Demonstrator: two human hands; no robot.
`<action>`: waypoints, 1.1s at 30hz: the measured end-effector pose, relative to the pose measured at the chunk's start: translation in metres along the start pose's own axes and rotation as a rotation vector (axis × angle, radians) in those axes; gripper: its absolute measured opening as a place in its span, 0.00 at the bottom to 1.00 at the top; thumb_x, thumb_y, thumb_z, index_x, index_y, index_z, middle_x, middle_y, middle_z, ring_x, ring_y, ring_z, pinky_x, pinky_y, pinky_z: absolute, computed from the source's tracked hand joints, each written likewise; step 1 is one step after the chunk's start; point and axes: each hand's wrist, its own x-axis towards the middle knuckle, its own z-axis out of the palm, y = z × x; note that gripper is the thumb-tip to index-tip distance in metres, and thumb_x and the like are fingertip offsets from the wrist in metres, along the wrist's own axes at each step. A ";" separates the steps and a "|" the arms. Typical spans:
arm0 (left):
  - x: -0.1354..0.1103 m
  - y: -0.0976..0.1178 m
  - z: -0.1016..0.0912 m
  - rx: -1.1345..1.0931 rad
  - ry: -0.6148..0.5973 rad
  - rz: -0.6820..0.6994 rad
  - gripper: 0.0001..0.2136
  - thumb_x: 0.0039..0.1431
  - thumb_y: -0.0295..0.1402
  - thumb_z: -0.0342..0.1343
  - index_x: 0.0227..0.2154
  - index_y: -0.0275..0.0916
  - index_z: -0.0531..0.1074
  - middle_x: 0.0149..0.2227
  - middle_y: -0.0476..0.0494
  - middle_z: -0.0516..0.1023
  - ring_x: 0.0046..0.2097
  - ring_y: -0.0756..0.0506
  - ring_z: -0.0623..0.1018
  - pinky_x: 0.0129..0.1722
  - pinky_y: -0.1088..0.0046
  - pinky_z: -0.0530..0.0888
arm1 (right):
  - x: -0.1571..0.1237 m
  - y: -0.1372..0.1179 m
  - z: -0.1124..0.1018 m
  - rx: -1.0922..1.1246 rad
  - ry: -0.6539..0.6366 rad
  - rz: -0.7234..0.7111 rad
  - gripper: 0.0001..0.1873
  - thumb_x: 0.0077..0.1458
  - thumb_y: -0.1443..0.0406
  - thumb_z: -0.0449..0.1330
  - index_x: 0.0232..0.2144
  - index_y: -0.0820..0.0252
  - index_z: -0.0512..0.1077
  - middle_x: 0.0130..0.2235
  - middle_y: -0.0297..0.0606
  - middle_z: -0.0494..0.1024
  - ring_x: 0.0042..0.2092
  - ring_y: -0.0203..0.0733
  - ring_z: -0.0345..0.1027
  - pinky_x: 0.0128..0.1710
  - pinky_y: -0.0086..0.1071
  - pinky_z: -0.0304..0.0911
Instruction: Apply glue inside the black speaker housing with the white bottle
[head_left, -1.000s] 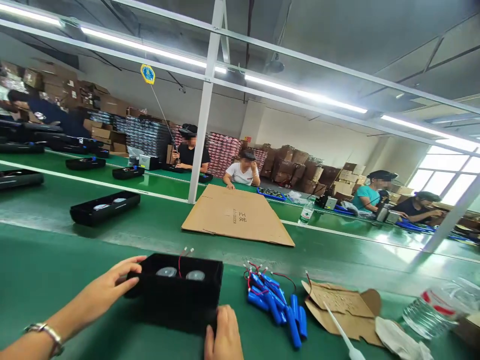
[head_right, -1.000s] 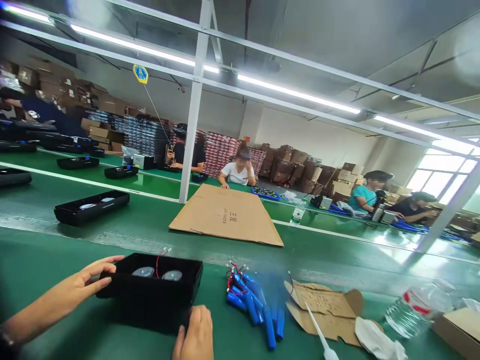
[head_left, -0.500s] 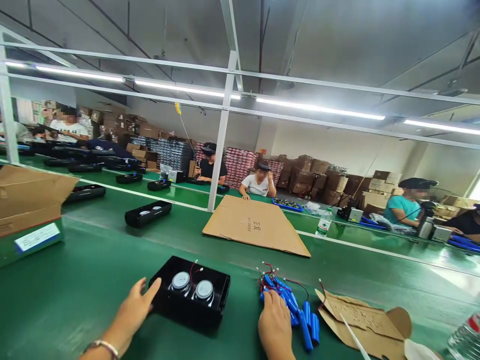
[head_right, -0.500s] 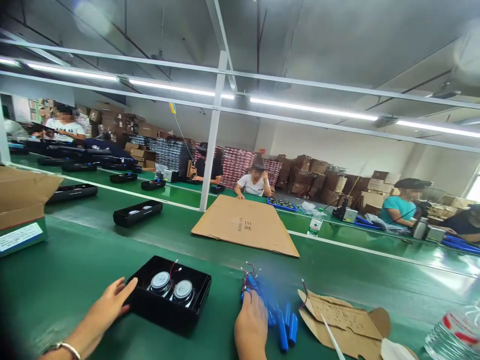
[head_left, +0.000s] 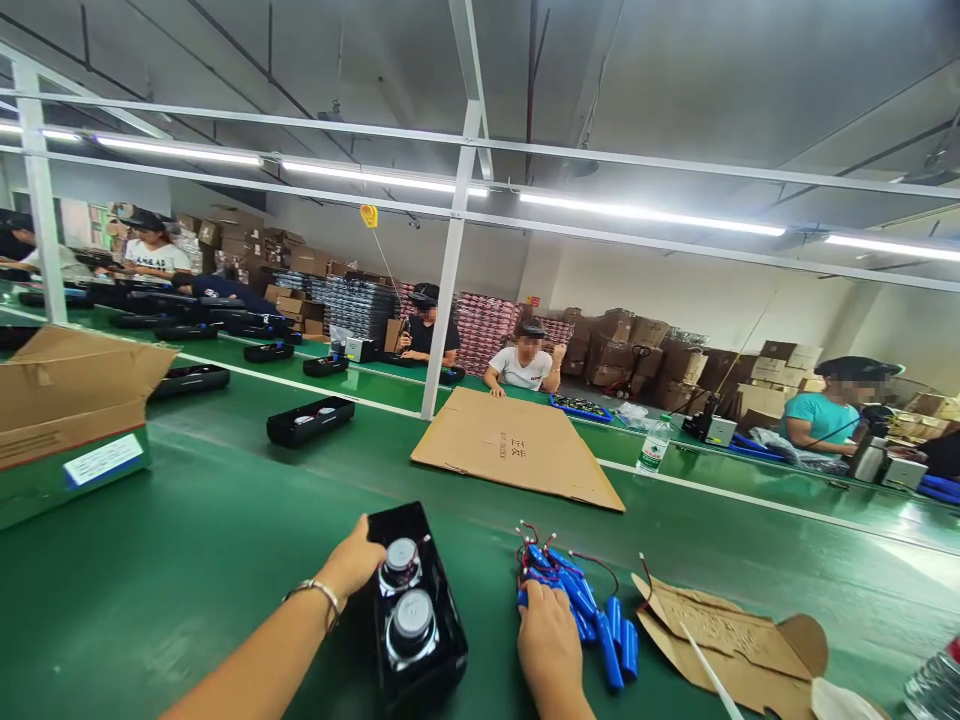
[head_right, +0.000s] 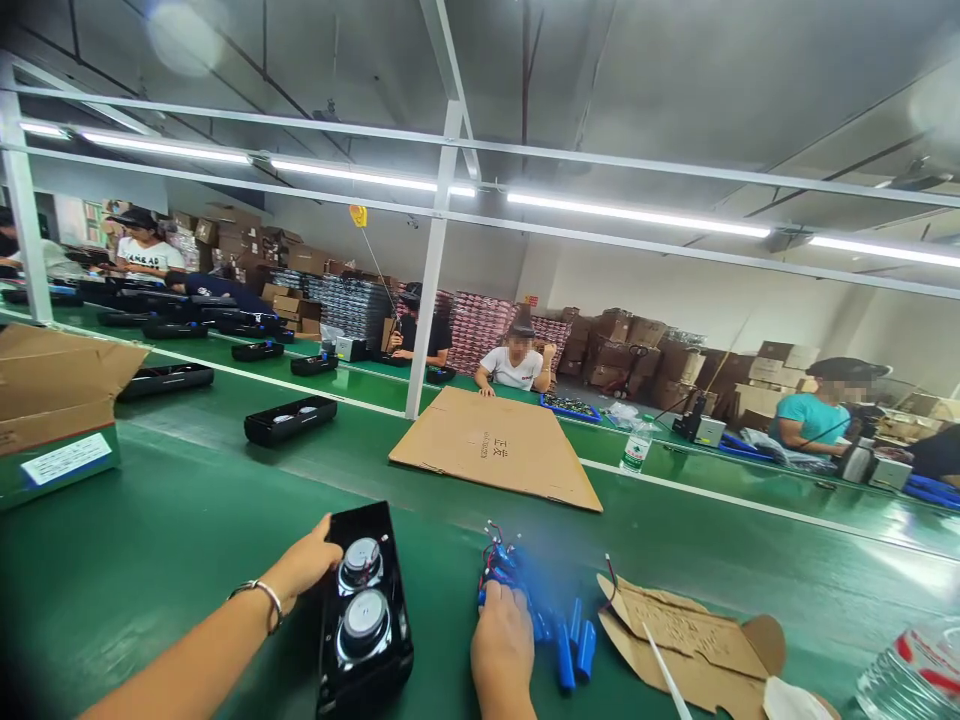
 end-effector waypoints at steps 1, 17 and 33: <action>-0.002 0.003 0.005 -0.016 -0.075 -0.002 0.42 0.35 0.24 0.53 0.60 0.27 0.51 0.42 0.31 0.79 0.39 0.34 0.79 0.42 0.58 0.73 | 0.000 0.000 0.000 0.034 0.002 -0.009 0.13 0.50 0.72 0.51 0.35 0.58 0.73 0.36 0.42 0.75 0.43 0.51 0.64 0.44 0.39 0.58; -0.040 -0.015 0.063 -0.387 -0.517 0.009 0.26 0.45 0.34 0.51 0.50 0.32 0.64 0.48 0.38 0.76 0.45 0.41 0.76 0.45 0.68 0.72 | 0.008 0.007 -0.016 1.001 -0.129 0.250 0.24 0.52 0.51 0.53 0.46 0.59 0.70 0.38 0.41 0.77 0.27 0.36 0.66 0.24 0.29 0.61; -0.032 -0.021 0.069 -0.379 -0.430 0.041 0.26 0.44 0.32 0.52 0.50 0.36 0.68 0.52 0.42 0.74 0.51 0.40 0.73 0.50 0.67 0.71 | 0.022 -0.037 -0.032 1.285 0.033 0.184 0.22 0.48 0.56 0.62 0.45 0.51 0.61 0.43 0.37 0.74 0.35 0.35 0.68 0.32 0.29 0.64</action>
